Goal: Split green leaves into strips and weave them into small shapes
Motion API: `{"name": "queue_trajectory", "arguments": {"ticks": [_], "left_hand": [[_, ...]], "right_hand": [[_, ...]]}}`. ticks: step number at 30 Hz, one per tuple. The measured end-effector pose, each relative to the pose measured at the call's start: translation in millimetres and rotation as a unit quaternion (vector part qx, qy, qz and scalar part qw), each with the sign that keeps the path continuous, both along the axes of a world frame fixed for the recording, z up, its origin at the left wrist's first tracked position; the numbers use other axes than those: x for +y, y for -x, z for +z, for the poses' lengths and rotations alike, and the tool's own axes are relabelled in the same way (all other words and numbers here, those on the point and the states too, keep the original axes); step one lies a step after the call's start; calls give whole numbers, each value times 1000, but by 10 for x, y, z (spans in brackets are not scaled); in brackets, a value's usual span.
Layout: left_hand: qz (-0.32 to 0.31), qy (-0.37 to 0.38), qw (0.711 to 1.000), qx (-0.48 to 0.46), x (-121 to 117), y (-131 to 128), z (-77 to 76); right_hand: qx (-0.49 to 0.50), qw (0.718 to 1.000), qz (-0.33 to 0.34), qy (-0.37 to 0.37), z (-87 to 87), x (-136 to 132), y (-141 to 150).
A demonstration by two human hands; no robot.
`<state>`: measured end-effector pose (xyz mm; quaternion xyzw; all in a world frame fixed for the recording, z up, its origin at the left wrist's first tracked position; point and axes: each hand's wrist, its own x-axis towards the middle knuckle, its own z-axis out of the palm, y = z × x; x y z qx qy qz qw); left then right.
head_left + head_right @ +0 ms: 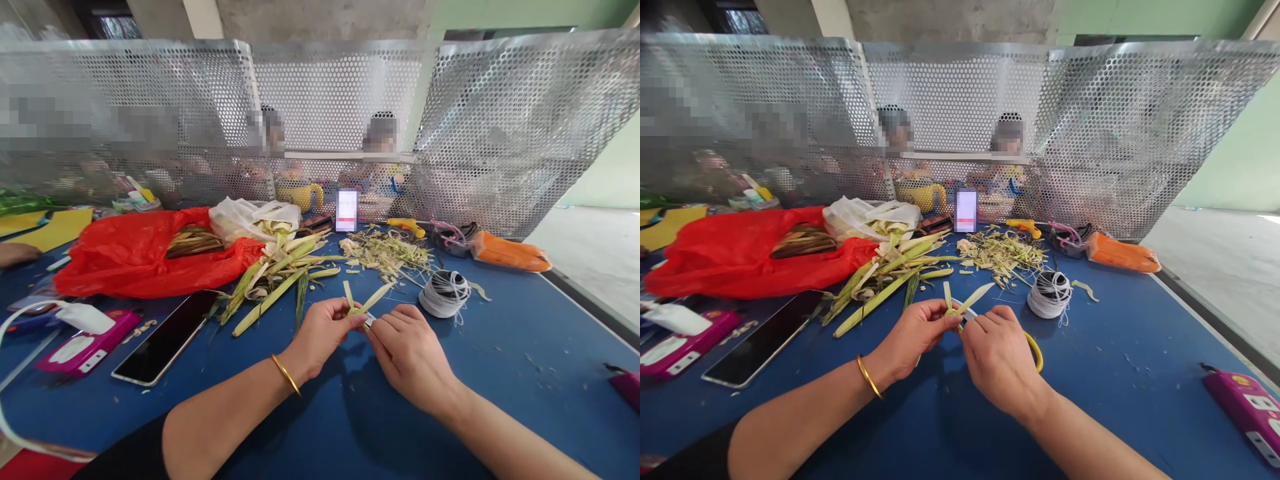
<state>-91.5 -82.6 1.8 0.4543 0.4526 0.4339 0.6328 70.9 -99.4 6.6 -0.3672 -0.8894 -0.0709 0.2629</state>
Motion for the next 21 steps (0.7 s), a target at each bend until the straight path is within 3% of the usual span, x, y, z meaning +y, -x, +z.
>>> {"name": "queue_trajectory", "arguments": {"ticks": [5, 10, 14, 17, 19, 21], "left_hand": [[31, 8, 999, -16, -10, -9, 9], [25, 9, 1000, 13, 3, 26, 38], [-37, 6, 999, 32, 31, 105, 79], [-103, 30, 993, 44, 19, 137, 122], [-125, 44, 990, 51, -7, 130, 151], [-132, 50, 989, 46, -35, 111, 166]], "right_hand": [[16, 1000, -5, -4, 2, -82, 47], [19, 1000, -2, -1, 11, -151, 82], [44, 998, 1, 40, 169, -142, -32], [136, 988, -77, 15, 281, -23, -182], [191, 969, -143, 61, 299, 95, -268], [247, 934, -139, 216, 272, 200, -315]]}}
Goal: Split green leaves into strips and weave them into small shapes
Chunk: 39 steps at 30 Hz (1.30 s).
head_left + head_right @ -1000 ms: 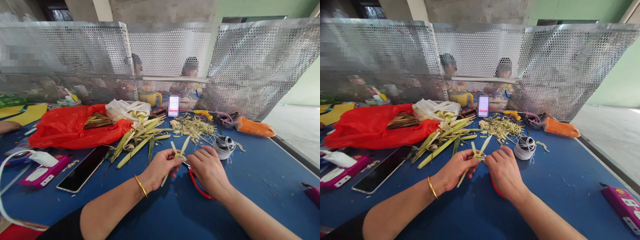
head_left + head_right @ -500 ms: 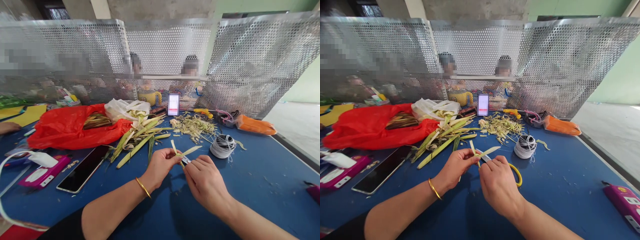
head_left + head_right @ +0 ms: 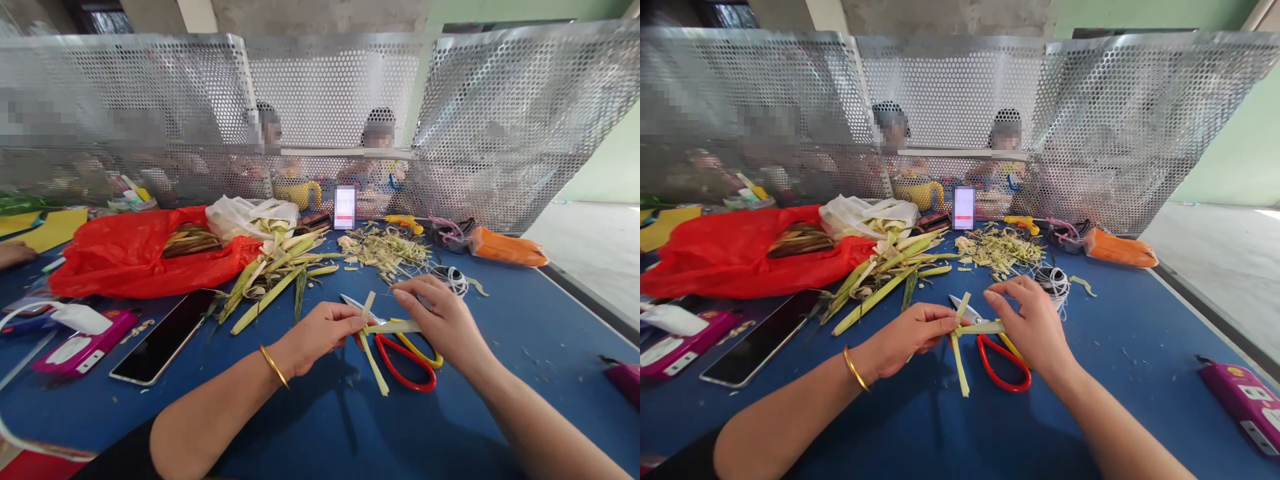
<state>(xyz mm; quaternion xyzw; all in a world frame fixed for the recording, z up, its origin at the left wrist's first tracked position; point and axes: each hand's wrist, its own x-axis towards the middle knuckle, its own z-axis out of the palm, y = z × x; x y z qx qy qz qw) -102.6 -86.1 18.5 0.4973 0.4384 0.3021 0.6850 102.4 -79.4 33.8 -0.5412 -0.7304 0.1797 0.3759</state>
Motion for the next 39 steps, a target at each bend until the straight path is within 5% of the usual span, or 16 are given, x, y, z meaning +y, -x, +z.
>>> {"name": "queue_trajectory", "arguments": {"ticks": [3, 6, 8, 16, 26, 30, 36, 39], "left_hand": [[-15, 1, 1000, -9, -32, -28, -17], [-41, -8, 999, 9, -55, -46, -57], [-57, -21, 998, 17, -70, -60, -71], [-57, -29, 998, 15, -107, -96, -74], [-119, -53, 991, -2, -107, -65, -87], [-84, -31, 996, -26, -93, -81, -106], [-55, -20, 997, -41, -76, -101, -127], [-66, -23, 997, -36, -82, -99, -139]], "right_hand": [[160, 945, 124, 256, -81, 61, 24], [280, 875, 179, 353, -167, 16, 129], [314, 869, 159, 348, -216, -26, 205], [281, 929, 36, 237, -289, -69, 310], [251, 953, 25, 167, -281, -110, 309], [299, 933, 43, 197, -266, -82, 290], [410, 842, 89, 339, -275, -49, 255], [383, 851, 104, 343, -297, -59, 254]]}}
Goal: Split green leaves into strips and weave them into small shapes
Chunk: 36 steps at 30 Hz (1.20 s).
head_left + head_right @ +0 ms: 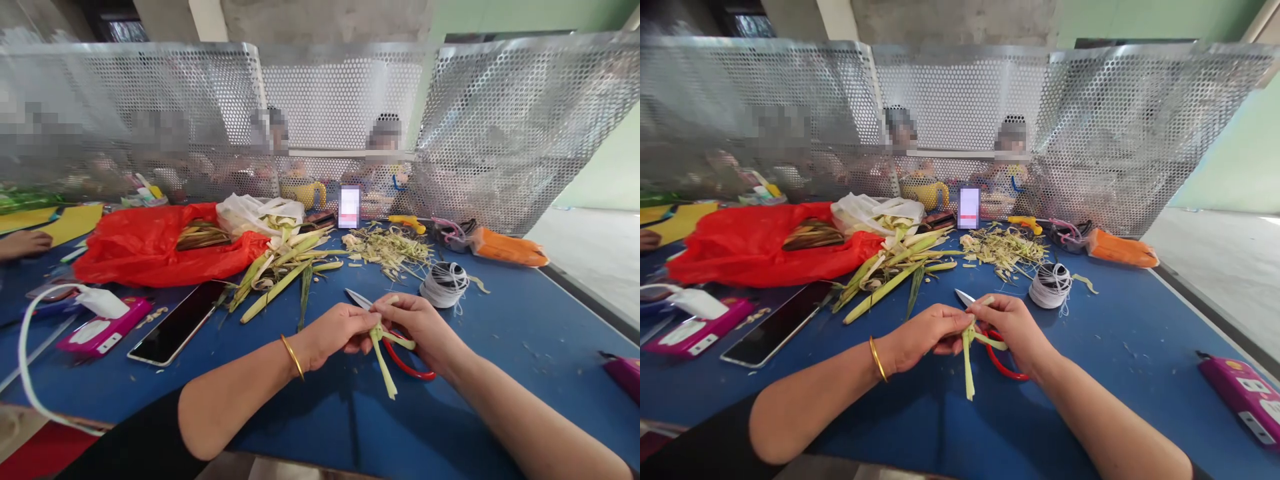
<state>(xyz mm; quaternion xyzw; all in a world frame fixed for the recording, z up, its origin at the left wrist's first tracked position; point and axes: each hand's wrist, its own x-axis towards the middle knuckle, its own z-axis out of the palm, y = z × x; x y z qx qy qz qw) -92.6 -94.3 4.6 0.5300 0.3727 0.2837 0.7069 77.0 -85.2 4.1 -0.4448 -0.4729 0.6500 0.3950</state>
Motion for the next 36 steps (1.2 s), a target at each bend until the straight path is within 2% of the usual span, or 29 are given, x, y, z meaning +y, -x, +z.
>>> {"name": "queue_trajectory", "arguments": {"ticks": [10, 12, 17, 20, 24, 30, 33, 36], "left_hand": [[-52, -65, 996, 23, -61, 3, -9], [-34, -68, 997, 22, -54, -1, 3], [70, -32, 997, 28, 17, 12, 10], [102, -12, 995, 5, 66, 36, 1], [109, -8, 994, 4, 76, 54, 6], [65, -42, 997, 15, 35, 47, 9], [55, -76, 995, 23, 15, 57, 7], [61, -102, 991, 55, -21, 69, 2]], "right_hand": [[-76, 986, -66, -131, -51, -65, 85], [-84, 984, -69, -143, -52, -39, 71], [-117, 975, -72, -173, 23, 34, -9], [-207, 950, -32, -230, 52, 34, -34], [-287, 915, 2, -283, 34, 10, -41], [-331, 875, -5, -353, 9, -8, -63], [-336, 877, -23, -343, 20, 7, -68], [-304, 901, 0, -310, 52, 34, -57]]}}
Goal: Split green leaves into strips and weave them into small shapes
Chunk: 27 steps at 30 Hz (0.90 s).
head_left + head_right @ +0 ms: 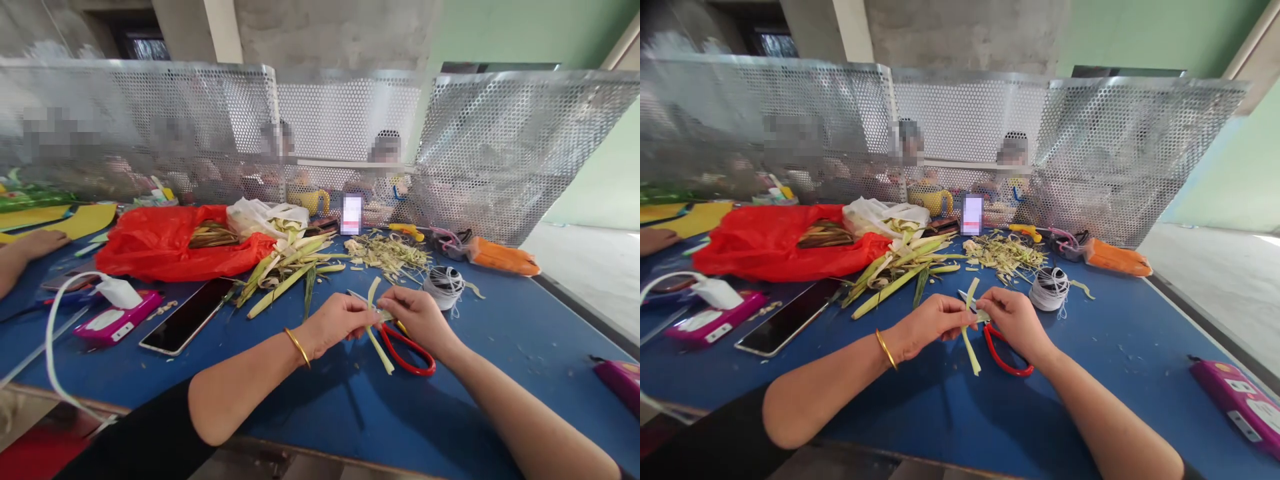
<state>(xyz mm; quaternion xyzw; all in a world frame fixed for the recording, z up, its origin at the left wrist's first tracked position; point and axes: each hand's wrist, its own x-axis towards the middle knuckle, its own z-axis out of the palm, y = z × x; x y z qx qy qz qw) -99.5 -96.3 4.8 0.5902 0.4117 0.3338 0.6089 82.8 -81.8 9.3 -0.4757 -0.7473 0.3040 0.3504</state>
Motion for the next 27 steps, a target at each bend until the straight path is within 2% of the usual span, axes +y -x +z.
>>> {"name": "queue_trajectory", "arguments": {"ticks": [4, 7, 12, 14, 16, 18, 20, 22, 24, 26, 27], "left_hand": [[-10, 11, 999, 33, -42, -18, -43], [-24, 22, 997, 70, -52, -53, -90], [-70, 13, 993, 91, -52, -108, -92], [-52, 22, 995, 83, -32, -106, -61], [-1, 51, 998, 48, 8, -76, -22], [57, 85, 995, -10, 60, -20, 20], [83, 127, 986, -75, 106, 41, 55], [85, 164, 973, -137, 135, 81, 74], [73, 177, 963, -188, 144, 84, 70], [67, 169, 960, -214, 143, 58, 45], [67, 163, 960, -219, 141, 40, 29]], "right_hand": [[101, 991, 37, 79, 22, -8, 35], [153, 975, 61, 151, -48, -40, 72], [145, 985, -27, 91, -197, -19, 111], [127, 989, -46, 68, -188, 3, 83], [96, 992, -78, -24, -131, 5, 29], [46, 976, -118, -175, -56, -30, -27], [-30, 935, -127, -330, 1, -96, -54], [-114, 879, -92, -454, 19, -167, -37], [-197, 841, 11, -504, -3, -213, 16], [-268, 829, 91, -482, -47, -221, 77], [-293, 830, 109, -462, -71, -214, 103]]}}
